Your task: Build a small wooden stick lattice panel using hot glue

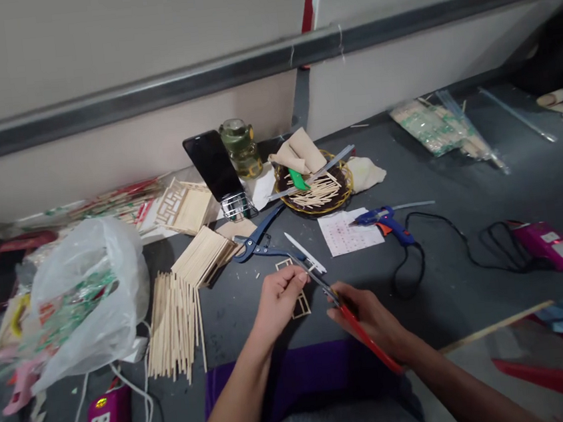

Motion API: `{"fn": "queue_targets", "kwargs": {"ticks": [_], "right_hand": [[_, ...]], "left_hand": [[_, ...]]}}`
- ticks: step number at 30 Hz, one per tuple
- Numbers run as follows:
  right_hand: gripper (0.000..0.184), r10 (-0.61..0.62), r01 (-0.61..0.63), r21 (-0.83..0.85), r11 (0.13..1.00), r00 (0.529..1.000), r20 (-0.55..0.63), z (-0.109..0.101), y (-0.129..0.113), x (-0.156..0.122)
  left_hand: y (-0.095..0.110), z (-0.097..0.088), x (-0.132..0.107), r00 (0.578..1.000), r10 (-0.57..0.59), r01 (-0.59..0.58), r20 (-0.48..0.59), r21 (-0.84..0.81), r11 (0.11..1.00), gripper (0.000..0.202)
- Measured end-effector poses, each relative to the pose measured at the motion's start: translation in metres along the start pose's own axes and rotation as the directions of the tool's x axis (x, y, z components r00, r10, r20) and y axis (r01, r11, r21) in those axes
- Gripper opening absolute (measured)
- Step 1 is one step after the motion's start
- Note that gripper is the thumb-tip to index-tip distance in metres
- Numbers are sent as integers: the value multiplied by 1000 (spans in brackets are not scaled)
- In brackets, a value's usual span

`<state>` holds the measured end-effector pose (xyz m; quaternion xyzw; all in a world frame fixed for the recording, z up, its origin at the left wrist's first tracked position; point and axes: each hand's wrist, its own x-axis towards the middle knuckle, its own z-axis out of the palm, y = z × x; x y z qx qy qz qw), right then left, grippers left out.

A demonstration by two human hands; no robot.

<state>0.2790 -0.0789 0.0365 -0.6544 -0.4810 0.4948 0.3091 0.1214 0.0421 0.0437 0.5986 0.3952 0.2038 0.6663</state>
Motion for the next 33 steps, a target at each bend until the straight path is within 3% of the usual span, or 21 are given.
{"fn": "queue_targets", "kwargs": {"ticks": [4, 8, 12, 21, 28, 30, 33], "right_hand": [[22, 20, -20, 62, 998, 1000, 10, 0, 3, 4], [19, 25, -24, 125, 992, 1000, -4, 2, 4, 5], [18, -16, 18, 66, 998, 999, -33, 3, 1, 2], [21, -1, 1, -8, 1000, 1000, -3, -3, -3, -6], [13, 33, -33, 14, 999, 999, 44, -6, 6, -1], [13, 38, -39, 35, 999, 999, 29, -5, 7, 1], [15, 38, -37, 68, 997, 999, -16, -3, 7, 2]], "left_hand": [[0, 1, 2, 1000, 16, -15, -8, 11, 1000, 37], [4, 5, -3, 991, 95, -69, -94, 256, 964, 28], [3, 7, -9, 971, 207, -140, -122, 414, 899, 23], [-3, 7, -9, 993, 109, -94, -53, 232, 968, 35], [3, 8, 0, 1000, 25, -24, -12, 62, 998, 36], [2, 8, 1, 999, 46, -44, -17, 84, 996, 36], [0, 12, -3, 993, 89, -68, -80, 242, 968, 29]]}}
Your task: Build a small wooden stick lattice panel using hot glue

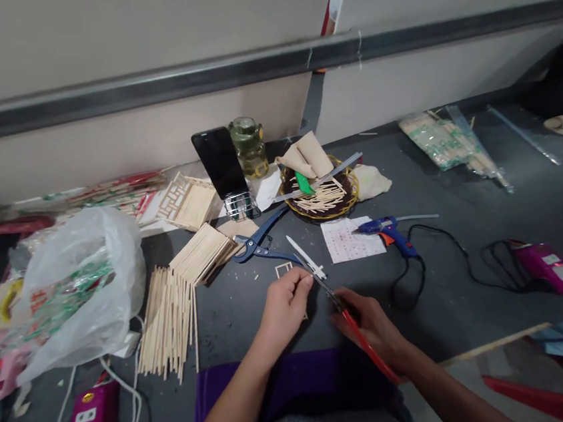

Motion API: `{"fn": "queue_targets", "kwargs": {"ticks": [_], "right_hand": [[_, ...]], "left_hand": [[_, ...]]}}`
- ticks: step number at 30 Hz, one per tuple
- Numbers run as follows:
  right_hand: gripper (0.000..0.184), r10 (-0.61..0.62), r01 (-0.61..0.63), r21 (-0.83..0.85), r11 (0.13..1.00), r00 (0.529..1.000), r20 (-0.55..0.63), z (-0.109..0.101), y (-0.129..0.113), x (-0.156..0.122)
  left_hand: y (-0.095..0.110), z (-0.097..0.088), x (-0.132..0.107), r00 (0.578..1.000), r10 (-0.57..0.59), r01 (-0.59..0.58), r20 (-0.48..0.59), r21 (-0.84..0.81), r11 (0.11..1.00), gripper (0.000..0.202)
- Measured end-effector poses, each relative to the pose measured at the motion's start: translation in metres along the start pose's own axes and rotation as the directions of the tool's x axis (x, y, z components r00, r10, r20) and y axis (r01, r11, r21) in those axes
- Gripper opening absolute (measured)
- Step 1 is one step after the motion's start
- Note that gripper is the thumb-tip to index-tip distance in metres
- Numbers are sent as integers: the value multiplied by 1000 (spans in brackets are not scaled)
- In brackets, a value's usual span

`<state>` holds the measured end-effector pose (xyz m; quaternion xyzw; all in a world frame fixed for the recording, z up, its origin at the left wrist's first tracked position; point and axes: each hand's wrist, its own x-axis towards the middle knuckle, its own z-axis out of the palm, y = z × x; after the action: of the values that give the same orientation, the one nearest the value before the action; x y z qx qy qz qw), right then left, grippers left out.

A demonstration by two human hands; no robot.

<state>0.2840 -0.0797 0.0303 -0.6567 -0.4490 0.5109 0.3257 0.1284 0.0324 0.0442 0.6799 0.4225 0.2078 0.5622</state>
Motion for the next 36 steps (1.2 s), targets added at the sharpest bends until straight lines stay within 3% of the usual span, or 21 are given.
{"fn": "queue_targets", "kwargs": {"ticks": [3, 6, 11, 18, 24, 26, 29, 31, 33, 35, 36], "right_hand": [[20, -26, 26, -2, 1000, 1000, -14, 1, -2, -1], [23, -48, 48, 13, 999, 999, 21, 2, -7, -3], [23, -58, 56, 43, 997, 997, 54, 4, -12, -6], [18, 2, -2, -11, 1000, 999, 55, 2, 0, 1], [38, 40, -12, 168, 986, 986, -162, 11, 15, 19], [35, 3, 11, 114, 993, 992, -122, 10, 14, 16], [26, -53, 51, -61, 997, 998, -35, 1, 8, 4], [24, -49, 38, -197, 980, 997, -53, -8, 5, -5], [27, -76, 34, -355, 934, 992, -105, -14, 8, -12], [30, -124, 29, -490, 871, 979, -162, -14, 17, -18], [32, -139, 17, -542, 840, 973, -185, -12, 23, -22]], "left_hand": [[0, 3, -7, 994, 70, -55, -80, 171, 984, 20], [0, 3, -11, 987, 137, -117, -88, 208, 971, 23], [-4, -3, -10, 993, 107, -103, -44, 86, 991, 29], [-6, -8, -1, 1000, 2, 0, 22, -88, 996, 33], [-9, 12, 0, 982, -19, 22, 190, -15, 1000, 30], [-11, 7, -1, 992, -22, 23, 123, -5, 1000, 31], [-15, -23, -2, 997, -19, 21, -76, 25, 999, 28], [-21, -48, -3, 964, -7, 21, -266, 48, 999, 25], [-29, -70, -6, 904, 5, 46, -428, 109, 993, 24], [-41, -84, -9, 886, -4, 105, -464, 192, 976, 24], [-46, -87, -10, 899, -14, 129, -438, 233, 964, 24]]}}
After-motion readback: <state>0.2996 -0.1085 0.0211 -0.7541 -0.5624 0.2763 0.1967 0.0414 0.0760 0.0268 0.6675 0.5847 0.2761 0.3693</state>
